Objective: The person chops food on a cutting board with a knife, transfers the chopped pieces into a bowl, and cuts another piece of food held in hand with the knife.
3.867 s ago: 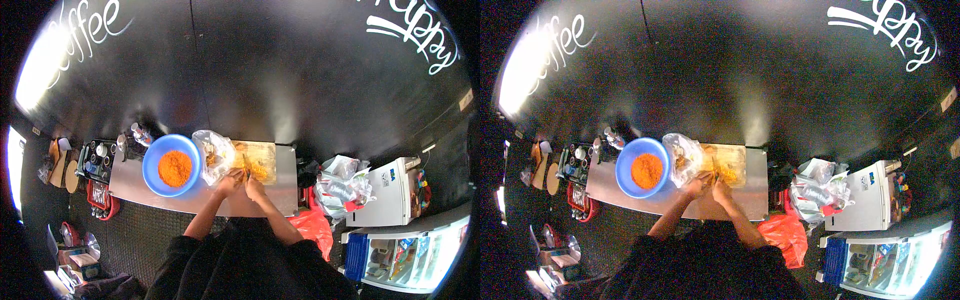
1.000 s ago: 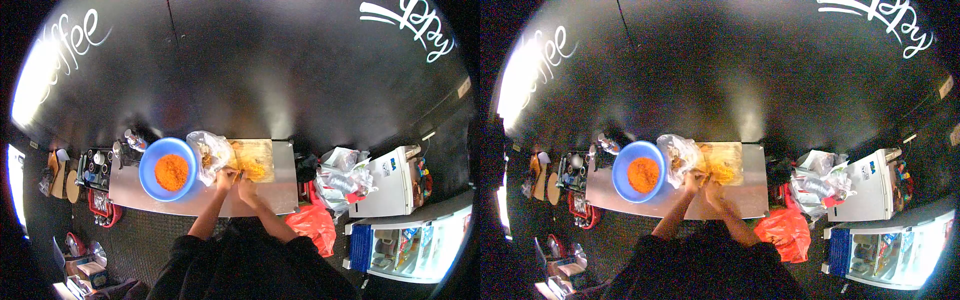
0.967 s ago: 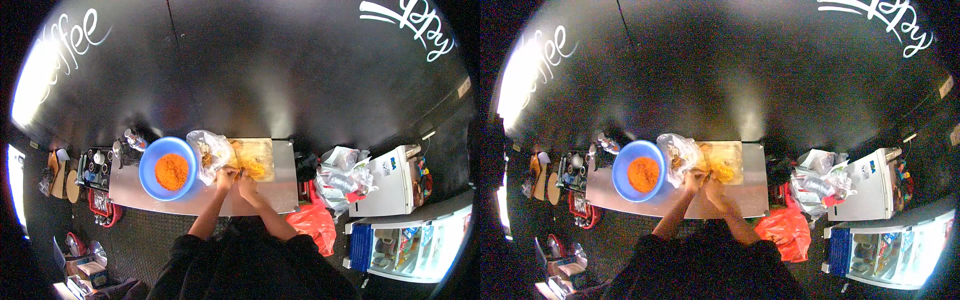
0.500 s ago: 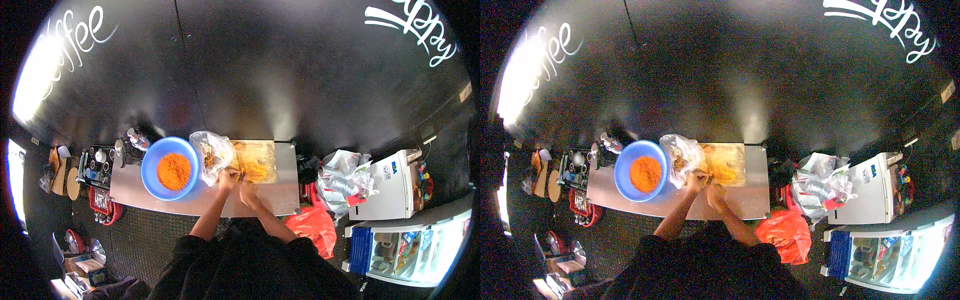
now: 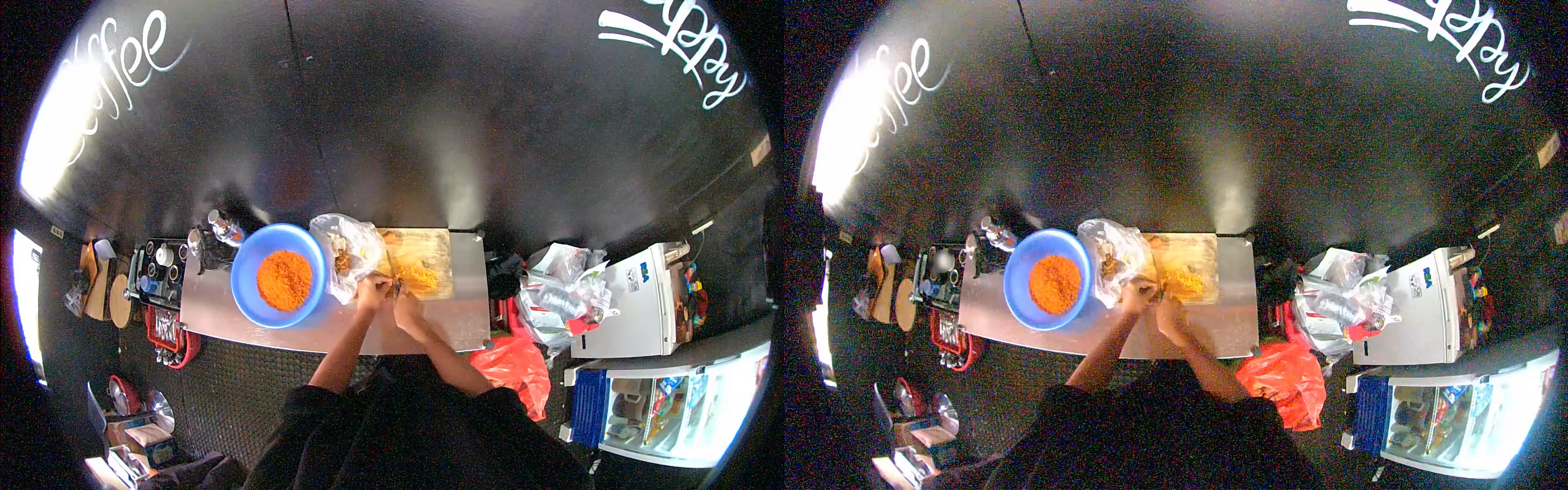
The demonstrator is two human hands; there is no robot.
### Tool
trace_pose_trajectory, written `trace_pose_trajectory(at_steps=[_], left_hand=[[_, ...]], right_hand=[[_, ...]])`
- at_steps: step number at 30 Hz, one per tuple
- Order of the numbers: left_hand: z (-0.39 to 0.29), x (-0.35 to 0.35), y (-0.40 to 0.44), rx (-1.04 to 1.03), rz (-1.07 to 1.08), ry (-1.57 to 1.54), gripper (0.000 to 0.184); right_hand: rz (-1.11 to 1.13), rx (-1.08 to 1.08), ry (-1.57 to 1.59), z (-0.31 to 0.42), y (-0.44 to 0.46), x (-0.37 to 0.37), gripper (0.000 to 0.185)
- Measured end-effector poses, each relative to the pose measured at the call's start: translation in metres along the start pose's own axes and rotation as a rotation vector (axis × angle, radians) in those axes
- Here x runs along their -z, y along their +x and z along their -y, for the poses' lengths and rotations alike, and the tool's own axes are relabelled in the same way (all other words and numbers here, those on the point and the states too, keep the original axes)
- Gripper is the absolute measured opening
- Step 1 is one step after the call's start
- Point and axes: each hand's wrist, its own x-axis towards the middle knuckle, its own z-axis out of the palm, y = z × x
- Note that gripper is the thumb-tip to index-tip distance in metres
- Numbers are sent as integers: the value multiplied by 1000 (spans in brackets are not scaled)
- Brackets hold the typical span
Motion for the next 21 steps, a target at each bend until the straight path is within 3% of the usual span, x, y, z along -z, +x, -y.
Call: trace_pose_trajectory(at_steps=[3, 6, 8, 9, 12, 16, 18, 19, 21], left_hand=[[-24, 5, -7, -28, -18, 210, 10], [-40, 9, -9, -46, 43, 308, 15], [-39, 8, -10, -77, 12, 318, 16], [-38, 7, -11, -102, -20, 329, 17], [-28, -1, -11, -87, -44, 365, 15], [-30, -7, -2, 45, -51, 473, 13], [-32, -7, 0, 20, -72, 161, 10], [-22, -12, 2, 18, -72, 158, 10], [-16, -18, 7, 168, -10, -143, 14]], right_hand=[[-29, 15, -180, 5, -10, 4, 34], [14, -90, 6, 0, 1, 0, 29], [-172, 135, -178, -20, 8, -5, 33], [-174, 135, -179, -23, 8, 6, 33], [111, 117, -193, -27, 3, 57, 38], [16, 109, -56, -48, 6, 51, 38], [-49, 157, -42, -55, 9, 42, 51], [-52, 157, -44, -51, 8, 45, 51], [26, 37, -89, -45, 7, 46, 50]])
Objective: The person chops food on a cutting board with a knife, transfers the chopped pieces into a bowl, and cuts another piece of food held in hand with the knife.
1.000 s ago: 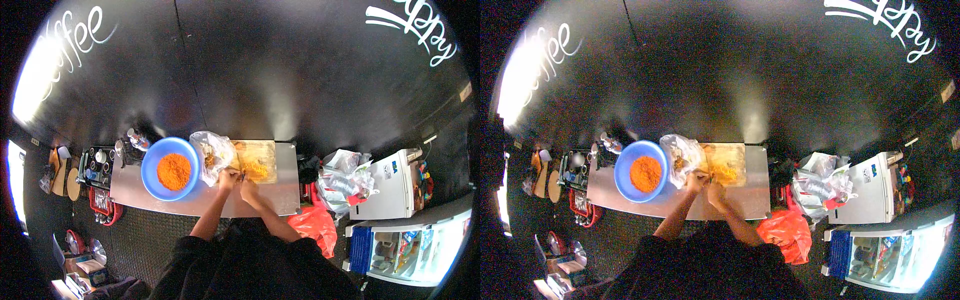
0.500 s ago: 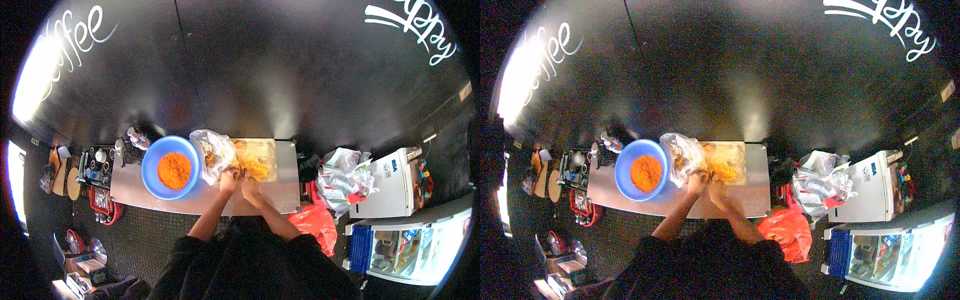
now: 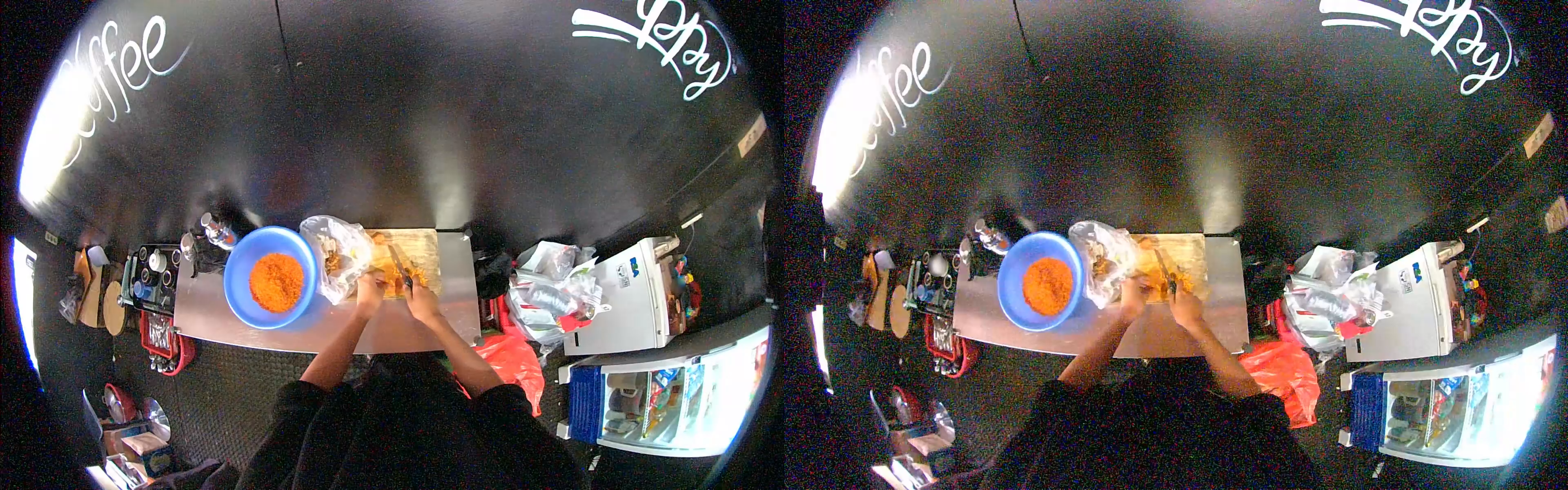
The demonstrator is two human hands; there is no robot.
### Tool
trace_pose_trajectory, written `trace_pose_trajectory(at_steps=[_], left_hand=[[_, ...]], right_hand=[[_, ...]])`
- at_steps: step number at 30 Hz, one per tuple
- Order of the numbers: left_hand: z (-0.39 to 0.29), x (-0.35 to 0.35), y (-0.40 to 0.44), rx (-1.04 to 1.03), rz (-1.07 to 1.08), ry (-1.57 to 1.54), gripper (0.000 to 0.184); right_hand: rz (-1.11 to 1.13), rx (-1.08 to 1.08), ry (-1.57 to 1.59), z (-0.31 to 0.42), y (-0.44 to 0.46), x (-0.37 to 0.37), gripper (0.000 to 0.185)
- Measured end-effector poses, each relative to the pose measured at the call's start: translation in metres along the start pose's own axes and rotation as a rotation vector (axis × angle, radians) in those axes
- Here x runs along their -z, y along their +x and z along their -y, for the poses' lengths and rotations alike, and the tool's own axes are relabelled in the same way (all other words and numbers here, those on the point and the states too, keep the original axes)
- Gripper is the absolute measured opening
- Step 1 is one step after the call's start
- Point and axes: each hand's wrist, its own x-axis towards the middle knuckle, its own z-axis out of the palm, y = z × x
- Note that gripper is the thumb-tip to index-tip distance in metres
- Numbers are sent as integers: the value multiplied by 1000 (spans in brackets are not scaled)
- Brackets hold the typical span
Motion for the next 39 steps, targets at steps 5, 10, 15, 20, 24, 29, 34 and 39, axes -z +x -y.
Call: trace_pose_trajectory(at_steps=[5, 10, 15, 20, 24, 29, 34, 39], left_hand=[[21, -9, 2, -54, -2, -65, 18], [-26, 4, -8, -329, 17, 362, 15], [-45, 3, -1, -247, -40, 147, 21], [-74, -9, -8, -180, -13, 383, 68], [-72, -17, -2, -150, 61, 431, 96], [-52, -28, 18, -115, -32, 285, 83], [-63, -25, 21, -135, -84, 299, 34], [-40, -34, 27, -167, -267, 190, 24]], right_hand=[[5, -27, -16, 10, -6, 1, 48], [-76, 8, -2, 0, -4, -10, 41], [386, -287, 1320, -3, -16, 36, 25], [655, -395, 1875, -3, -24, 69, 24], [733, -423, 1839, -11, -24, 87, 27], [918, -406, 1853, -21, -23, 101, 30], [942, -386, 1804, -26, -29, 119, 30], [944, -400, 1684, -31, -34, 126, 32]])
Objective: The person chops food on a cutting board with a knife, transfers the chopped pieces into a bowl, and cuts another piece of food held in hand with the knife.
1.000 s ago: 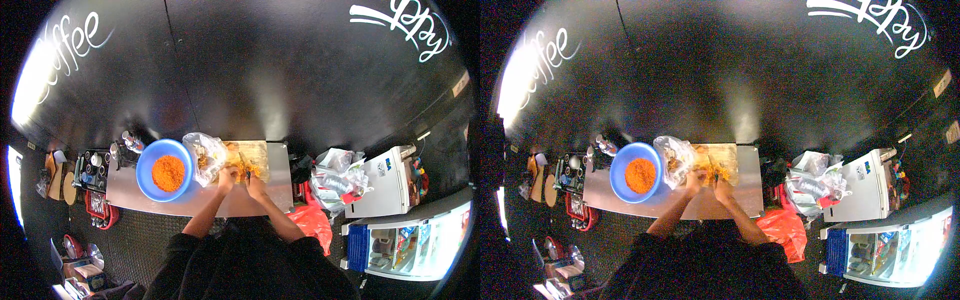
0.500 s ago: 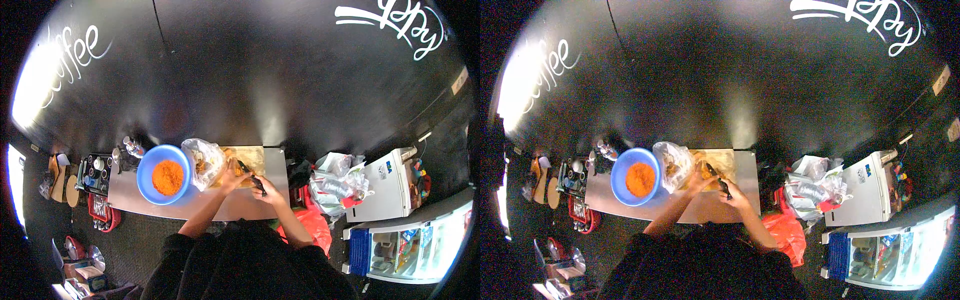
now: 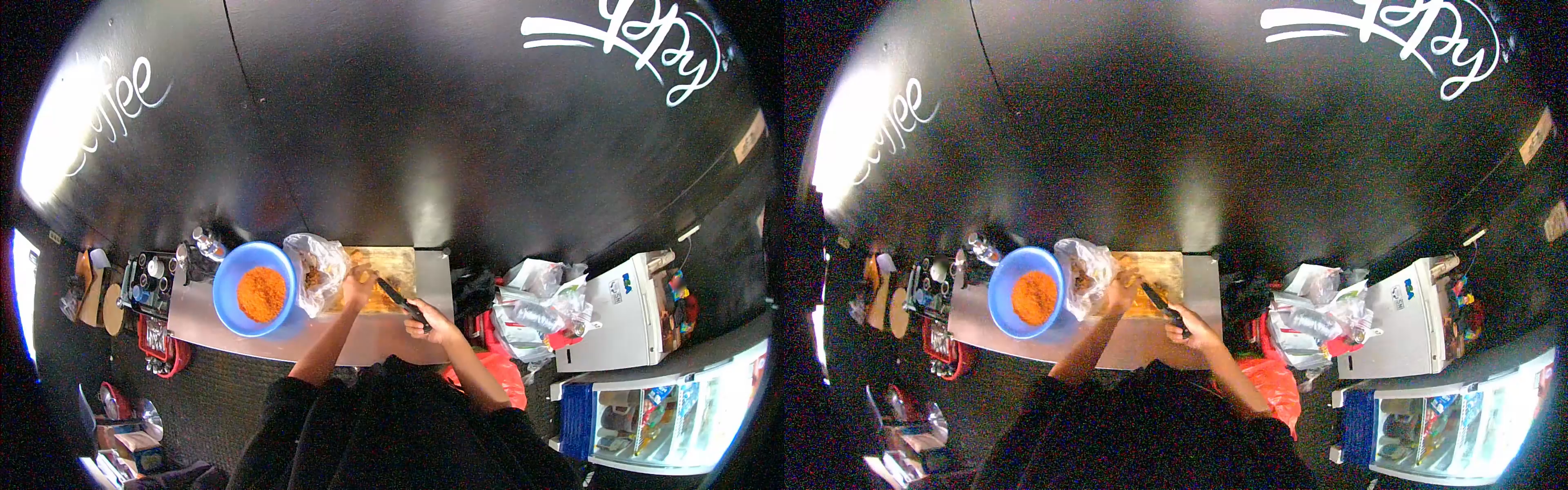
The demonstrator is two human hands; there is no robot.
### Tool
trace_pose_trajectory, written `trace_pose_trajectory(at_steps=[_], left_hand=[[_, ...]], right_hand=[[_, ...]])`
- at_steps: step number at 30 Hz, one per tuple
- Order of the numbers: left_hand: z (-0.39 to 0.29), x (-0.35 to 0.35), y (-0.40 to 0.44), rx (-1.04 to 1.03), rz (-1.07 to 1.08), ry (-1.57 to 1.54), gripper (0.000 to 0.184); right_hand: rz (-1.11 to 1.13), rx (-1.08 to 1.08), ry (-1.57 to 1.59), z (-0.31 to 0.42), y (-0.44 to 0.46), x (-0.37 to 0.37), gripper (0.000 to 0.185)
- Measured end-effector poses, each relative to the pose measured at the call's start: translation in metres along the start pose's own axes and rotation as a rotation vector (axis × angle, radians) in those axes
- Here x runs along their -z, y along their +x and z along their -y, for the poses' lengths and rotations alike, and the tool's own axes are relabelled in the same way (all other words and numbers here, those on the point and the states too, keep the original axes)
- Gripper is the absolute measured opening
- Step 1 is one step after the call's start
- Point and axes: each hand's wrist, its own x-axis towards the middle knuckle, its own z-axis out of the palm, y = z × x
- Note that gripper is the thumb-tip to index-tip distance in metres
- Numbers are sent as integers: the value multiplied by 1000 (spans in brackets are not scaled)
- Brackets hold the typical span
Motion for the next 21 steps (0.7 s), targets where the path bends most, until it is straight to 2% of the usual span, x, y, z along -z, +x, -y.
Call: trace_pose_trajectory(at_steps=[2, 5, 6, 7, 8, 10, 11, 13, 14, 15, 18, 20, 21], left_hand=[[5, -2, 2, 120, -35, 20, 25], [2, 1, 1, 73, -76, 158, 24], [23, -4, 3, 74, -76, 160, 24], [60, -15, 5, 67, -5, -60, 21], [81, -20, 7, 58, 66, -280, 19], [57, -6, 2, 7, 95, -186, 17], [42, 2, -1, -42, 127, -94, 15], [24, 8, -6, -58, 121, -53, 15], [17, 11, -8, -73, 116, -13, 14], [14, 13, -9, -71, 109, -10, 14], [3, 18, -10, -57, 88, 144, 23], [-11, 16, -9, 388, 189, -224, 59], [-20, 16, -12, 390, 184, -223, 59]], right_hand=[[-25, 26, -44, -4, 0, 3, 33], [-78, 73, -114, -9, 2, 3, 36], [-186, 193, -246, -11, 4, 0, 35], [-295, 313, -378, -14, 5, -3, 35], [-293, 312, -378, -16, 10, -1, 35], [-531, 435, -828, -19, 26, 12, 29], [-526, 436, -830, -22, 33, 17, 29], [-862, 752, -1490, -27, 38, 16, 23], [-864, 628, -1469, -26, 35, 13, 21], [-856, 630, -1472, -23, 32, 6, 21], [-888, 626, -1586, -18, 28, -5, 23], [-904, 665, -1634, -18, 31, -3, 24], [-898, 666, -1636, -17, 31, -3, 24]])
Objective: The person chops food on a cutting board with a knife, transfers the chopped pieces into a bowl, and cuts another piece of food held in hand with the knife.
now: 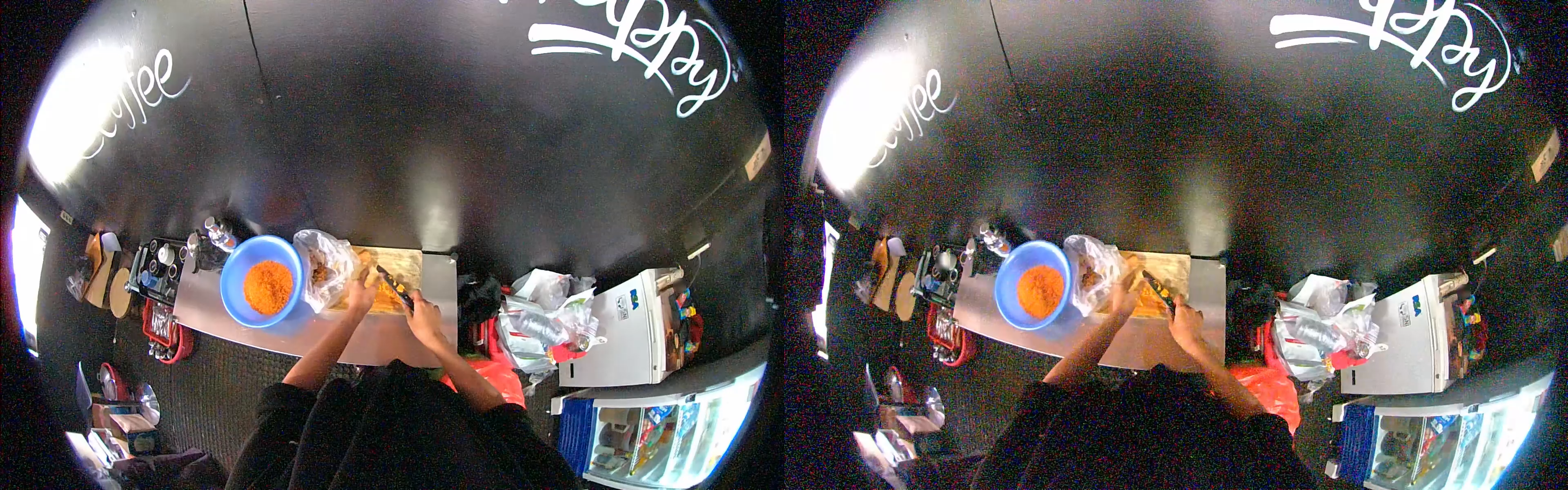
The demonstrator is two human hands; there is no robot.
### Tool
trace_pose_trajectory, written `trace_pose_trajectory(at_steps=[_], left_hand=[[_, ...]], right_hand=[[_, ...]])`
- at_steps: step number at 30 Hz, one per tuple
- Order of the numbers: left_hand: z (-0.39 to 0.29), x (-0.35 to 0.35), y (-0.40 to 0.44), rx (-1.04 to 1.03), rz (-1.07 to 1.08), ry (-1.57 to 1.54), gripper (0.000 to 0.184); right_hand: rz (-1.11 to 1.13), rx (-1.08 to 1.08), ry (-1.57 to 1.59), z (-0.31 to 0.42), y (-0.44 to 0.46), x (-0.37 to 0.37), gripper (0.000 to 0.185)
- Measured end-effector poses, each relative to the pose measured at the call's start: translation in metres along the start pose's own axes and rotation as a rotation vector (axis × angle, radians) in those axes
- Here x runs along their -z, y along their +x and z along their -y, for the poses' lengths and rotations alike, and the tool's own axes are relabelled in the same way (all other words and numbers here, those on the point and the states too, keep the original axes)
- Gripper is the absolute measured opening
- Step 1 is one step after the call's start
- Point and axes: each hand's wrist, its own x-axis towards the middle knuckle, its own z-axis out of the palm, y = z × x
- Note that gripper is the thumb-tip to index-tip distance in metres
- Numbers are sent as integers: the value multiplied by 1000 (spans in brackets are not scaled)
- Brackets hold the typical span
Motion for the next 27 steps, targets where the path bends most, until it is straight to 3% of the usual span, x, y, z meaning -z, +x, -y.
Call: trace_pose_trajectory(at_steps=[2, 3, 5, 9, 15, 18, 21, 23, 27], left_hand=[[-9, -7, -11, -254, -55, 481, 101], [-3, -11, -10, -251, -58, 481, 101], [8, -19, -5, -425, -81, 570, 122], [20, -24, -1, -431, -79, 605, 125], [22, -20, 5, -481, -138, 413, 114], [17, -12, 2, -346, -166, 501, 103], [16, -5, 6, -353, -167, 417, 88], [17, 0, 11, -439, -166, 479, 63], [2, 4, 5, -472, -67, 419, 41]], right_hand=[[-6, 36, -31, 0, 1, -1, 23], [-2, 38, -30, 1, 0, 1, 23], [-43, 115, 23, 3, -1, 6, 22], [-20, 99, -1, 0, -2, 10, 22], [-36, 138, -54, -8, -6, 18, 21], [3, 104, -62, -9, -11, 22, 21], [-52, 150, -41, -12, -14, 25, 20], [4, 118, -65, -10, -16, 32, 20], [25, 61, -102, -12, -23, 31, 20]])
